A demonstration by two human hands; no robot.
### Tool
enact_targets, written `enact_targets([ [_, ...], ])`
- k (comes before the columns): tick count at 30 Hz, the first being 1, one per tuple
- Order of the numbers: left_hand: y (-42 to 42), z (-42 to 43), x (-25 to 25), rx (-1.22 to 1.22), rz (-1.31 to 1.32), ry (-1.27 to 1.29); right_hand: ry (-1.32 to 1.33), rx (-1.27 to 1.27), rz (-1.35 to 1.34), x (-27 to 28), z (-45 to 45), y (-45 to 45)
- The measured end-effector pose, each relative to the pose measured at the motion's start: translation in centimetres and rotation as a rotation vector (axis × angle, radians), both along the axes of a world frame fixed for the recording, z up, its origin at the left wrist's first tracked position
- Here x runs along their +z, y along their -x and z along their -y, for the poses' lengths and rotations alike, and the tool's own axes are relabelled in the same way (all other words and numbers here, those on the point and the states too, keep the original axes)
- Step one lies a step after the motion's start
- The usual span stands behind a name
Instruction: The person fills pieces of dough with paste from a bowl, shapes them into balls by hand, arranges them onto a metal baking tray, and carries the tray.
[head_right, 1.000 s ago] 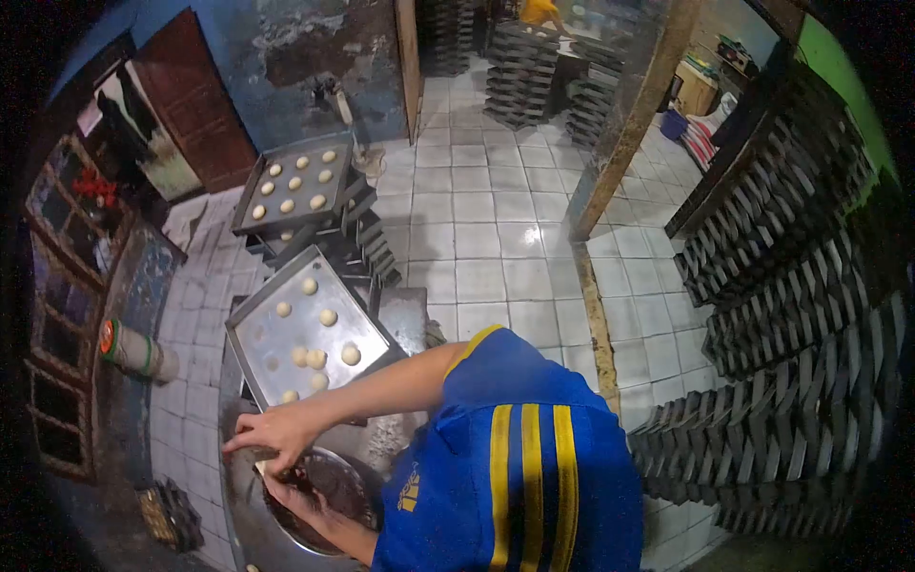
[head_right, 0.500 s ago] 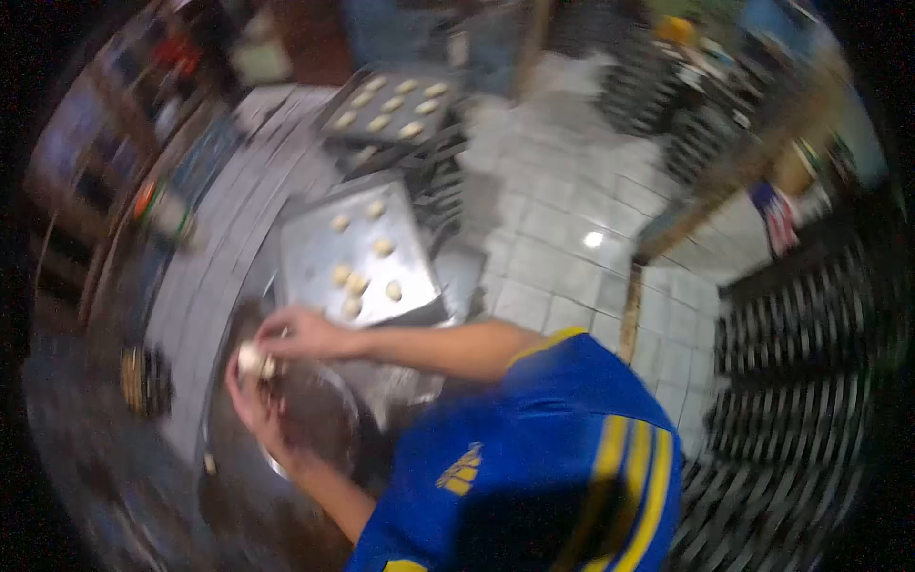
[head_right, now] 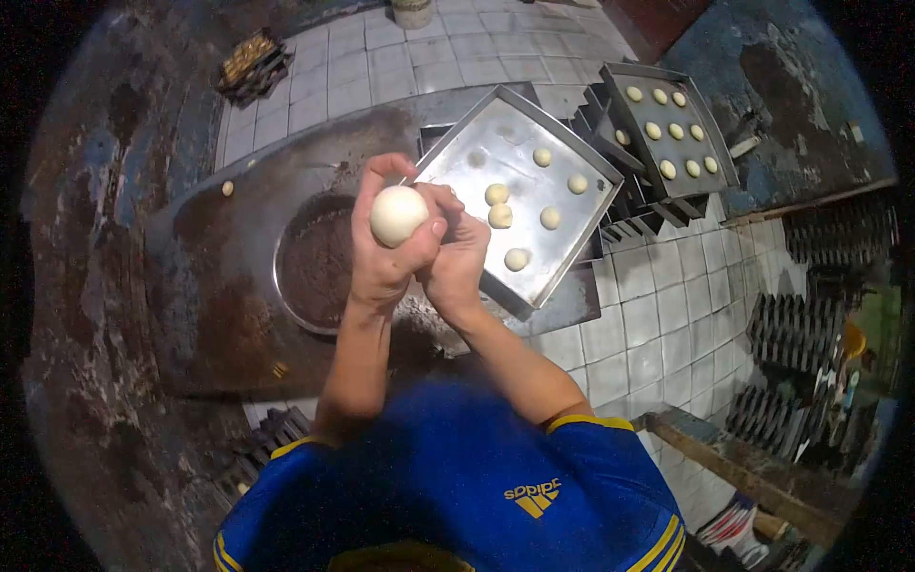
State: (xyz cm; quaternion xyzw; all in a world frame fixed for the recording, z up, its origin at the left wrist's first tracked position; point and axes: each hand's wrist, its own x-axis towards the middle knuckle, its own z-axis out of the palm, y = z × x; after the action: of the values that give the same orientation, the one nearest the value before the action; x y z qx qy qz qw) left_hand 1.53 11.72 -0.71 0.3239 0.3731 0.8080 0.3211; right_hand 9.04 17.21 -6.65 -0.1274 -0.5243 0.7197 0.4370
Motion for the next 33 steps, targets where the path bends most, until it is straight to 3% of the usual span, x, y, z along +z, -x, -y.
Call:
enact_targets([
  [2, 0.1, -0.7, 0.9, 0.03, -0.013, 0.027, 0.031, 0.124, 0.002, 2.2, -2.1, -1.3],
  [4, 0.3, -1.4, 1.7, 0.118, -0.071, -0.067, 0.09, 0.524, 0.093, 5.2, -4.5, -3.2],
  [6, -0.1, -2.9, 1.2, 0.154, -0.173, -0.075, 0.11, 0.495, 0.12, 4.1, -5.1, -3.8],
  [7, -0.8, -3.8, 0.8, 0.151, -0.218, -0.031, 0.136, 0.358, -0.014, 2.8, -5.2, -3.6],
  [10, -1.8, -6.1, -1.2, 0.143, -0.287, 0.066, 0.176, 0.127, -0.014, 1.0, -6.3, -3.1],
  [11, -0.8, -6.4, -2.5, 0.06, -0.131, -0.069, -0.033, 0.35, 0.131, 0.5, -9.1, -3.9],
  [12, -0.3, -6.7, -3.4, 0.12, -0.081, 0.058, -0.241, 0.575, 0.272, 0.0, -12.6, -5.0],
  [13, 0.2, -7.0, -4.4, 0.171, -0.024, 0.185, -0.221, 0.904, 0.513, 3.0, -15.7, -5.0],
  [14, 0.7, -7.3, -5.3, 0.213, 0.039, 0.305, -0.361, 0.826, 0.619, 2.3, -17.7, -5.6],
  [15, 2.0, -9.0, -8.0, 0.334, -0.418, 0.406, -0.272, 0.661, 0.624, 1.7, -18.9, -5.5],
  [17, 0.8, -12.0, -11.8, 0.202, -0.339, 0.465, -0.181, 0.467, 0.57, 0.3, -20.6, -4.9],
  [18, 0.1, -13.5, -13.7, 0.139, -0.3, 0.498, -0.179, 0.48, 0.581, -0.5, -21.6, -4.5],
  [20, 0.5, -16.1, -15.5, 0.065, -0.429, 0.607, -0.457, 0.432, 0.67, -1.9, -23.7, -3.7],
  [22, 1.0, -18.9, -17.9, 0.068, -0.515, 0.612, -0.472, 0.432, 0.717, -4.6, -26.1, -3.4],
  [23, 1.1, -19.9, -19.0, 0.069, -0.617, 0.612, -0.371, 0.431, 0.748, -5.7, -27.2, -3.4],
  [26, 2.2, -21.8, -20.7, -0.058, -0.591, 0.718, -0.122, 0.498, 0.747, -10.8, -31.5, -3.1],
  [29, 2.2, -20.1, -24.7, 0.15, -0.616, 0.739, -0.284, 0.336, 0.829, -19.8, -35.3, -2.5],
  [30, 2.4, -19.1, -25.6, 0.256, -0.633, 0.745, -0.467, 0.325, 0.882, -23.6, -36.5, -2.4],
  [31, 2.1, -17.3, -25.7, 0.126, -0.494, 0.831, -0.649, 0.312, 0.932, -25.7, -37.3, -2.4],
  [33, 0.6, -14.1, -26.8, 0.123, -0.472, 0.877, -1.053, 0.43, 1.116, -26.5, -36.7, -1.5],
])
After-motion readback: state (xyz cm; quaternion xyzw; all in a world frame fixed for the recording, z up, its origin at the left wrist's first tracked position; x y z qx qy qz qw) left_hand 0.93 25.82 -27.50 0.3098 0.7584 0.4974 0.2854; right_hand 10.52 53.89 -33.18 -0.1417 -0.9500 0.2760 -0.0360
